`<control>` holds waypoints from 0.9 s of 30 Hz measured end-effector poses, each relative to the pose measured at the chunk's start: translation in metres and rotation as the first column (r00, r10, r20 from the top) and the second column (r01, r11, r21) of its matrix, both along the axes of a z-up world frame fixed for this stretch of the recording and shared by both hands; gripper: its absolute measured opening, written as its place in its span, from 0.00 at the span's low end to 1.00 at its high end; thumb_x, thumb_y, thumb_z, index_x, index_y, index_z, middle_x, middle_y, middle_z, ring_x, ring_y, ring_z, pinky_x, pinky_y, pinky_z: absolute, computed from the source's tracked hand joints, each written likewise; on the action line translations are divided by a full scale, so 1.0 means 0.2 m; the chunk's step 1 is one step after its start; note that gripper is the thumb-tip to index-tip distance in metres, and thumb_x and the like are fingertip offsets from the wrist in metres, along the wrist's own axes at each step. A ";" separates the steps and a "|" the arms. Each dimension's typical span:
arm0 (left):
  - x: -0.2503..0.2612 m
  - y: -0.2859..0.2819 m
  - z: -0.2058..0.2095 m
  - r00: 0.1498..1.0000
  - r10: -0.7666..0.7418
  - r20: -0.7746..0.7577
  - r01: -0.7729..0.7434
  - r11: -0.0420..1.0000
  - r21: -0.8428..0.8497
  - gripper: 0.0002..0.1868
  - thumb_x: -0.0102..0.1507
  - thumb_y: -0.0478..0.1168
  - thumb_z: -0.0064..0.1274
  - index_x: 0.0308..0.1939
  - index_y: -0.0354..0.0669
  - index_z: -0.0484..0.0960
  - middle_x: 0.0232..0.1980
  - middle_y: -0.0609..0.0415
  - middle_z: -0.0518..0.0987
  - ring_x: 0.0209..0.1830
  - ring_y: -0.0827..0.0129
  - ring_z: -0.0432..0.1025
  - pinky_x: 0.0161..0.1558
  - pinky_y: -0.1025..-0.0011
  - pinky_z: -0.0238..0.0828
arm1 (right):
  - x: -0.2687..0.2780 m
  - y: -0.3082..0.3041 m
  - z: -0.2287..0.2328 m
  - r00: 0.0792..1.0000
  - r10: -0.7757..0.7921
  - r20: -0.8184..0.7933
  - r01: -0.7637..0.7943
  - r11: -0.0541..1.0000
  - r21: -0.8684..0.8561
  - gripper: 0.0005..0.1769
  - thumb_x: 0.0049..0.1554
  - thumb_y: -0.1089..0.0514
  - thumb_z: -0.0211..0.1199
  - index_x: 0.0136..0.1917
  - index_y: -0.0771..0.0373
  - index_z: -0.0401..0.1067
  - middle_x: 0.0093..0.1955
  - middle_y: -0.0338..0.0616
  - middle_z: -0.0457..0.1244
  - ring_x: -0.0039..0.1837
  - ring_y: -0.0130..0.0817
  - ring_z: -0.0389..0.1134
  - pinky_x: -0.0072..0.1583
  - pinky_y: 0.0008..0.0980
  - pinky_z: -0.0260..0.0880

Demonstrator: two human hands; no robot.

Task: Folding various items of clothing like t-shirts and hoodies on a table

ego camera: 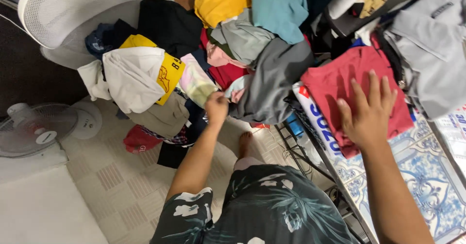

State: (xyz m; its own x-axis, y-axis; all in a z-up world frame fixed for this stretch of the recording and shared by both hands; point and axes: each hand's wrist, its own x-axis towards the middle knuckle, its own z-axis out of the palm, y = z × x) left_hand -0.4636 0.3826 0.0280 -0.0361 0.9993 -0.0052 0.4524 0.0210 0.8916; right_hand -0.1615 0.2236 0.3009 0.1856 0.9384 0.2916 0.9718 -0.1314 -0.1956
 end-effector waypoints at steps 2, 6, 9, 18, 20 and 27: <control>-0.17 0.07 -0.10 0.983 0.073 -0.168 -0.050 0.989 0.141 0.05 0.49 0.32 0.49 0.27 0.46 0.77 0.30 0.56 0.78 0.30 0.62 0.72 0.36 0.68 0.67 | -0.02 -0.04 -0.01 0.995 0.055 0.084 -0.062 0.995 0.075 0.22 0.58 0.52 0.57 0.60 0.69 0.68 0.70 0.61 0.52 0.70 0.63 0.49 0.64 0.69 0.44; -0.32 0.15 -0.25 0.936 0.066 -0.347 -0.047 0.997 0.061 0.04 0.48 0.34 0.47 0.25 0.46 0.76 0.25 0.52 0.77 0.25 0.53 0.71 0.27 0.60 0.66 | -0.11 -0.10 0.00 0.990 0.072 0.120 -0.087 0.988 0.125 0.16 0.57 0.53 0.58 0.54 0.66 0.72 0.68 0.61 0.55 0.68 0.60 0.53 0.66 0.63 0.47; -0.29 0.13 -0.37 0.851 -0.148 -0.505 0.140 0.989 -0.054 0.03 0.53 0.37 0.45 0.26 0.46 0.75 0.26 0.48 0.76 0.26 0.51 0.71 0.30 0.59 0.67 | -0.16 -0.14 0.00 0.991 0.068 0.113 -0.078 0.993 0.087 0.15 0.54 0.55 0.60 0.51 0.65 0.73 0.67 0.60 0.57 0.67 0.57 0.54 0.67 0.59 0.48; -0.09 0.12 -0.37 0.884 0.081 -0.461 -0.102 0.995 -0.021 0.05 0.55 0.41 0.46 0.31 0.45 0.69 0.37 0.48 0.70 0.31 0.48 0.69 0.26 0.51 0.64 | -0.24 -0.20 -0.06 0.996 0.012 0.092 -0.011 1.000 -0.013 0.17 0.51 0.53 0.61 0.53 0.60 0.72 0.67 0.56 0.57 0.67 0.56 0.54 0.67 0.66 0.48; -0.09 0.15 -0.39 0.846 0.059 -0.530 -0.058 0.998 0.019 0.03 0.55 0.39 0.47 0.32 0.51 0.72 0.37 0.50 0.68 0.31 0.49 0.70 0.25 0.53 0.66 | -0.26 -0.21 -0.06 0.997 -0.004 0.083 0.004 1.000 0.006 0.15 0.50 0.56 0.63 0.51 0.60 0.72 0.66 0.57 0.57 0.65 0.56 0.55 0.65 0.65 0.52; -0.14 0.28 -0.56 0.524 -0.095 -0.846 0.373 0.919 0.128 0.04 0.50 0.36 0.47 0.27 0.46 0.77 0.35 0.53 0.69 0.25 0.59 0.69 0.23 0.63 0.66 | -0.30 -0.22 -0.05 0.996 0.012 0.084 -0.012 1.000 0.002 0.13 0.50 0.57 0.63 0.49 0.60 0.71 0.64 0.55 0.58 0.63 0.54 0.57 0.64 0.58 0.53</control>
State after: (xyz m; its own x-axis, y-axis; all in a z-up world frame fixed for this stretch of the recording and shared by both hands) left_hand -0.4912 0.4389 -0.0831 0.3497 0.9239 0.1554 0.9276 -0.3647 0.0813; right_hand -0.2213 0.1800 0.2907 0.1489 0.9396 0.3081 0.9864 -0.1190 -0.1138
